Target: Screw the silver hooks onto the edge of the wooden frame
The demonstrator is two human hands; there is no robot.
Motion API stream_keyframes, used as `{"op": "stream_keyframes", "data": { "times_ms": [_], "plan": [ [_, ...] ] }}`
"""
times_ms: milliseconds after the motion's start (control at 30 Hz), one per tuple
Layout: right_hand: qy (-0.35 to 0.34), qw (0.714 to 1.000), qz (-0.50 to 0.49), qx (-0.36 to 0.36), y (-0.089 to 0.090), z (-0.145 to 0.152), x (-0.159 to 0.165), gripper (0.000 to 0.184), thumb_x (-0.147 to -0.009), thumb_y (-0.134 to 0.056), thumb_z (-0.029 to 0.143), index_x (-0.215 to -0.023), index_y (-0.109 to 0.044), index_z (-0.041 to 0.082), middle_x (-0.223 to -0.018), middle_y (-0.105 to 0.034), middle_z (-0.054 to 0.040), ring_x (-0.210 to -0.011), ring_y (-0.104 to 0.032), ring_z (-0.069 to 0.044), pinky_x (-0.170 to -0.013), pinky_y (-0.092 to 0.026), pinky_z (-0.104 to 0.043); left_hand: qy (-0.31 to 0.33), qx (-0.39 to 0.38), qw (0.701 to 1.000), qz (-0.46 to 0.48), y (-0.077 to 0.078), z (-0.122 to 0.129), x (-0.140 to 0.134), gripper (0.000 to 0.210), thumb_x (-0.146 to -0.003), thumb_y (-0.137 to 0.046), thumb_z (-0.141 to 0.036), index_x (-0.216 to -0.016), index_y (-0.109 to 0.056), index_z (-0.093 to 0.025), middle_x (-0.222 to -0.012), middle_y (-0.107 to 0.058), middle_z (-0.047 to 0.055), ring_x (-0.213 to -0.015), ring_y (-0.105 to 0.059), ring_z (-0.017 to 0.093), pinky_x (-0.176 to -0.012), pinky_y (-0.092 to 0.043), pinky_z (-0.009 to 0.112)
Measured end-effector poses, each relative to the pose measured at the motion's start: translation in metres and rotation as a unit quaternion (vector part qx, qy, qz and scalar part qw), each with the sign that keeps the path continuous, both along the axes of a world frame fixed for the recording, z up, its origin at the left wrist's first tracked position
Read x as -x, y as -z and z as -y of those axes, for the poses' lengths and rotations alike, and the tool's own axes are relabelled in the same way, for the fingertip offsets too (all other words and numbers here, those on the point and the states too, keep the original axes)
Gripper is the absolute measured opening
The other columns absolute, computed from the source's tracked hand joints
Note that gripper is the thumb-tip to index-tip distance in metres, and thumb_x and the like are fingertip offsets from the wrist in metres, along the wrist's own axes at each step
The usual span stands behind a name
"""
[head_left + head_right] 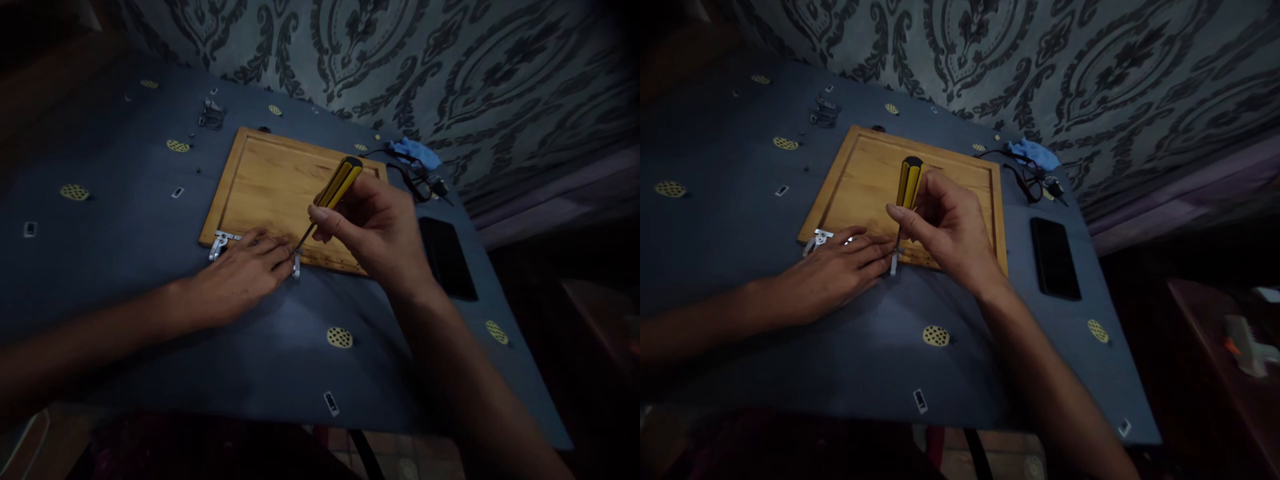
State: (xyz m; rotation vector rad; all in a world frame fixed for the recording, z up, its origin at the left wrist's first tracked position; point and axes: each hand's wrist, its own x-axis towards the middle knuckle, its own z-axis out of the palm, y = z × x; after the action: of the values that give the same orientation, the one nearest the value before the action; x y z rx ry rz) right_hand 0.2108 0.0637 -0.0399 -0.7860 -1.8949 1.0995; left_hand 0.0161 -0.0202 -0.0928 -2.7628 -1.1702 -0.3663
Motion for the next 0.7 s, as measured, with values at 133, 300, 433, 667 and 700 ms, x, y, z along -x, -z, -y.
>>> {"op": "stream_keyframes", "data": {
  "times_ms": [133,300,433,667,700],
  "plan": [
    [-0.034,0.999,0.005,0.021,-0.007,-0.001,-0.005,0.032,-0.081,-0.083,0.051,-0.095,-0.071,0.026,-0.082,-0.068,0.0011,-0.062,-0.065,-0.014,-0.06,-0.058,-0.032,0.008,0.001,1.0,-0.002,0.0,0.0,0.0,0.032,-0.102,-0.049,-0.017,-0.131,-0.059,-0.011,-0.139,-0.066,0.014,-0.134,-0.057,0.026,-0.115,-0.039,0.045],
    [-0.023,1.0,0.005,-0.006,-0.005,-0.001,-0.005,0.03,-0.081,-0.083,0.049,-0.083,-0.07,0.022,-0.07,-0.064,0.0035,-0.057,-0.064,-0.012,-0.054,-0.054,-0.026,0.01,-0.017,1.0,-0.009,-0.002,0.0,0.0,0.03,-0.102,-0.049,-0.017,-0.129,-0.06,-0.011,-0.135,-0.068,0.012,-0.129,-0.06,0.025,-0.114,-0.04,0.044],
    [0.016,0.999,0.004,-0.048,0.004,0.0,-0.002,0.032,-0.081,-0.083,0.05,-0.08,-0.066,0.023,-0.07,-0.062,0.0037,-0.057,-0.061,-0.011,-0.053,-0.053,-0.026,0.01,-0.019,1.0,-0.01,-0.001,0.0,0.0,0.03,-0.102,-0.05,-0.017,-0.129,-0.059,-0.011,-0.142,-0.063,0.014,-0.134,-0.056,0.025,-0.115,-0.039,0.044],
    [0.088,0.991,-0.008,-0.099,0.008,0.004,-0.002,0.026,-0.087,-0.079,0.047,-0.083,-0.063,0.026,-0.072,-0.06,0.0037,-0.059,-0.06,-0.013,-0.055,-0.057,-0.03,0.01,-0.022,1.0,0.001,0.001,-0.001,0.0,0.03,-0.101,-0.052,-0.018,-0.129,-0.059,-0.011,-0.138,-0.066,0.013,-0.13,-0.058,0.024,-0.114,-0.04,0.042],
    [0.095,0.99,-0.009,-0.101,0.008,0.005,-0.002,0.025,-0.087,-0.079,0.046,-0.083,-0.064,0.027,-0.072,-0.06,0.0036,-0.059,-0.06,-0.013,-0.055,-0.057,-0.03,0.011,-0.023,1.0,0.001,0.001,-0.001,0.0,0.03,-0.101,-0.052,-0.018,-0.129,-0.059,-0.011,-0.137,-0.067,0.013,-0.13,-0.059,0.024,-0.114,-0.039,0.042]
  ]
}}
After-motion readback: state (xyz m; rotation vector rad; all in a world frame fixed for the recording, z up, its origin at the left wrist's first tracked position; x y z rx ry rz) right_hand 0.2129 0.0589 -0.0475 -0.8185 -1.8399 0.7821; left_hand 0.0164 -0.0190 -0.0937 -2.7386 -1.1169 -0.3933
